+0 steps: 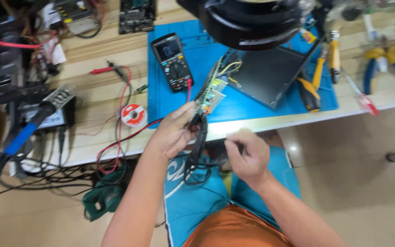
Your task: Soldering components and points on a printed circuit board using a soldering iron and solder wire.
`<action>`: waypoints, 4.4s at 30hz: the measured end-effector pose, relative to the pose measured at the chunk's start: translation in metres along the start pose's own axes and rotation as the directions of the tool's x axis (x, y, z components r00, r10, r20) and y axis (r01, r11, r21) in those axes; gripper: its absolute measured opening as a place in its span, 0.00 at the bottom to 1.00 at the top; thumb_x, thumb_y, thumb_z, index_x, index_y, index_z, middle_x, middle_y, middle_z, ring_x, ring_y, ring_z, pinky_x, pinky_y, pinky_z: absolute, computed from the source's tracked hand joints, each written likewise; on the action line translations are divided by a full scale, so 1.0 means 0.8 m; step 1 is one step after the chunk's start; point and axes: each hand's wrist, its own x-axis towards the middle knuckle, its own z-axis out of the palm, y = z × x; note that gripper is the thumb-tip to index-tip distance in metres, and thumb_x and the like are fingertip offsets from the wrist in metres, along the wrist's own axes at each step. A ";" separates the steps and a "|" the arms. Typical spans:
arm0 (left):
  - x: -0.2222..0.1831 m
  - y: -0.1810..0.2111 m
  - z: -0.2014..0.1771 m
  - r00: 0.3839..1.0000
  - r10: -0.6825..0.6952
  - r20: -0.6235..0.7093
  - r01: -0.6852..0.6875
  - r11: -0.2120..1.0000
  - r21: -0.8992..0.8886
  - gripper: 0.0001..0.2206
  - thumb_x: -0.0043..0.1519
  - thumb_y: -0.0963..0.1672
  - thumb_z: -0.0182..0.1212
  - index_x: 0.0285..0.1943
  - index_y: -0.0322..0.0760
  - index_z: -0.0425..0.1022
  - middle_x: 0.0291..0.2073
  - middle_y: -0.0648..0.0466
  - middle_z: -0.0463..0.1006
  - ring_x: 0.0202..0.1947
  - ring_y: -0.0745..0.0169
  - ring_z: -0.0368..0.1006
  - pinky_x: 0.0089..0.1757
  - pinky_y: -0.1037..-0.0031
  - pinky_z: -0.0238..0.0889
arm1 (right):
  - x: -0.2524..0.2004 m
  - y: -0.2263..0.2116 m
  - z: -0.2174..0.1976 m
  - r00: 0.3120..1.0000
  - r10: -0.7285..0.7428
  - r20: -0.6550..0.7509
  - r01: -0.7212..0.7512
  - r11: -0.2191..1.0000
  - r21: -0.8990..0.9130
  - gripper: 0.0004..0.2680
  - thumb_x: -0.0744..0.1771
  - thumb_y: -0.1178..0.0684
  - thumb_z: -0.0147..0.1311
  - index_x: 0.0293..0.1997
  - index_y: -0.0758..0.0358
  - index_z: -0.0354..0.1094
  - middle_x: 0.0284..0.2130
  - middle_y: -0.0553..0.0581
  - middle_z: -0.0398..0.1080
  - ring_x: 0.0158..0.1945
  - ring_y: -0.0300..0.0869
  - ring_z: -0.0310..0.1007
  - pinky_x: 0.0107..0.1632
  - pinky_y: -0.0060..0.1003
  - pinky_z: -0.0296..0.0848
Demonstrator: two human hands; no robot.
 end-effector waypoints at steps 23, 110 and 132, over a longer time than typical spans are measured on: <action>-0.004 0.004 0.001 1.000 0.014 -0.021 -0.013 0.998 0.056 0.25 0.71 0.45 0.65 0.78 0.35 0.70 0.39 0.43 0.80 0.31 0.54 0.78 0.33 0.63 0.80 | 0.200 0.072 -0.159 0.794 0.490 0.359 -0.348 0.851 -0.393 0.45 0.60 0.46 0.79 0.84 0.69 0.49 0.76 0.83 0.53 0.73 0.74 0.66 0.71 0.72 0.60; -0.019 0.047 0.111 0.923 -0.084 -0.376 0.218 0.919 0.330 0.20 0.72 0.41 0.57 0.74 0.37 0.77 0.32 0.50 0.70 0.30 0.64 0.59 0.34 0.67 0.59 | 0.468 0.380 -0.224 0.477 0.769 0.426 -0.419 0.625 -0.658 0.07 0.76 0.49 0.57 0.54 0.54 0.82 0.46 0.52 0.81 0.47 0.46 0.77 0.57 0.48 0.73; -0.026 0.070 0.137 0.906 -0.146 -0.397 0.299 0.885 0.357 0.27 0.69 0.39 0.56 0.80 0.43 0.78 0.29 0.51 0.64 0.29 0.62 0.53 0.34 0.67 0.53 | 0.481 0.361 -0.173 0.331 0.808 0.488 0.069 0.495 -0.866 0.11 0.71 0.48 0.57 0.57 0.47 0.85 0.59 0.52 0.80 0.57 0.52 0.79 0.56 0.53 0.77</action>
